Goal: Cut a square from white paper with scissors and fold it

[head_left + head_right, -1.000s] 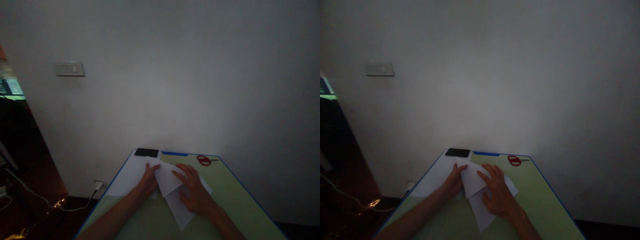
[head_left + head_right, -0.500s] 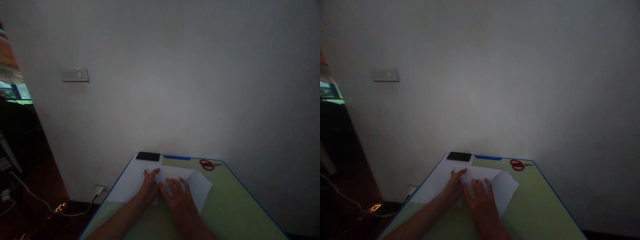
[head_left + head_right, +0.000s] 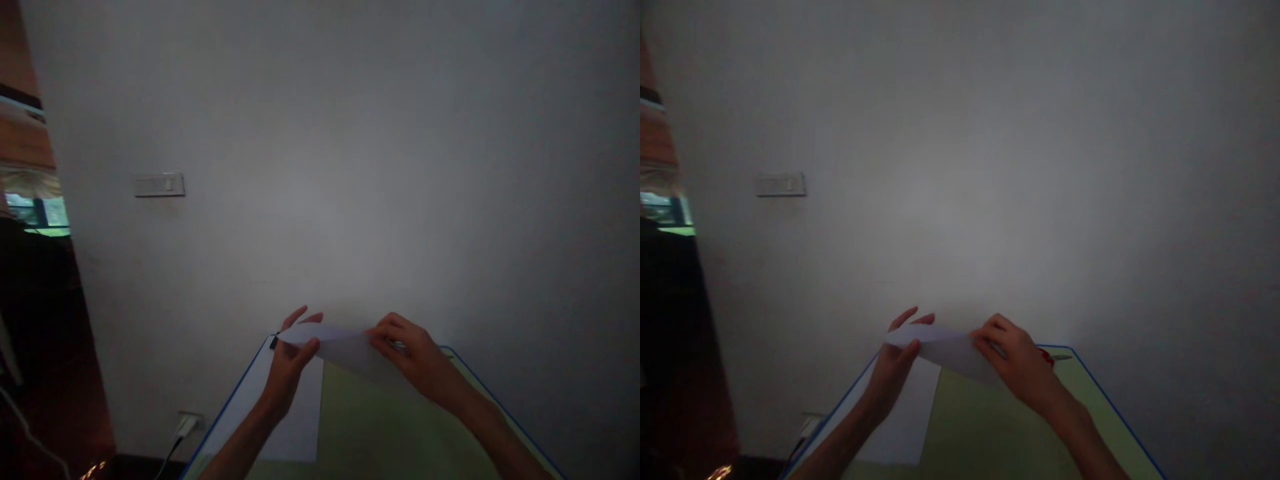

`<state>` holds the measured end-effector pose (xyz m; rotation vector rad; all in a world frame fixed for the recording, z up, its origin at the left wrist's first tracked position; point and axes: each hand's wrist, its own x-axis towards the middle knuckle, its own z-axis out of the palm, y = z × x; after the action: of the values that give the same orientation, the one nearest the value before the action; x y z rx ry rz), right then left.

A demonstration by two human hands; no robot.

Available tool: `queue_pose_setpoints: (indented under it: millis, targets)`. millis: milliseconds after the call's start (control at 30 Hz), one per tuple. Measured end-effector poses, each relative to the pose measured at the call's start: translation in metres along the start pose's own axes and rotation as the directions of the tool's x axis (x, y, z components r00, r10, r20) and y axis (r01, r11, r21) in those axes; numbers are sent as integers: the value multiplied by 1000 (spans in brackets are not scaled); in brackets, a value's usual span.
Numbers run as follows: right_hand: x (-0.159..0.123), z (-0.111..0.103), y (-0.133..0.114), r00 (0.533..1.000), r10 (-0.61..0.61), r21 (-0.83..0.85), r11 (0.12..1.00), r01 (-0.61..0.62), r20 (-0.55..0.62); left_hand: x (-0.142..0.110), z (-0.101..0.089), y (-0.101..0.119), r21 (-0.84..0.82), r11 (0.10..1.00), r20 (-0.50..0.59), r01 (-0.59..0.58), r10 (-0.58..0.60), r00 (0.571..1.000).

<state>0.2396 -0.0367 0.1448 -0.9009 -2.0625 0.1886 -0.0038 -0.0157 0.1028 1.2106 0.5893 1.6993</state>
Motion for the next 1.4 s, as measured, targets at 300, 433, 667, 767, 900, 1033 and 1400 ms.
queue_pose_setpoints:
  millis: [300, 433, 667, 767, 900, 1033, 1400]
  targets:
    - [28, -77, -27, 988, 43, 21, 999, -40, -150, 31, 68, 103, 175, 971, 156, -164, 138, 978]
    - [20, -91, -35, 963, -19, -59, 998, 3, -270, 37, 84, 118, 190, 945, 224, -267, 224, 949]
    - [11, -100, -39, 963, -69, -91, 995, 47, -261, 35, 79, 116, 321, 885, 294, -338, 246, 924]
    - [9, -99, -37, 970, -69, -72, 996, 54, -234, 35, 75, 114, 363, 860, 301, -358, 256, 919]
    - [7, -100, -37, 972, -76, -57, 996, 64, -222, 33, 73, 114, 376, 854, 330, -359, 239, 913]
    - [5, -104, -37, 970, -73, -41, 997, 65, -234, 32, 70, 115, 367, 852, 315, -374, 265, 911]
    - [4, -108, -34, 950, -172, -85, 984, 155, -260, 24, 82, 121, 288, 830, 371, -477, 362, 855]
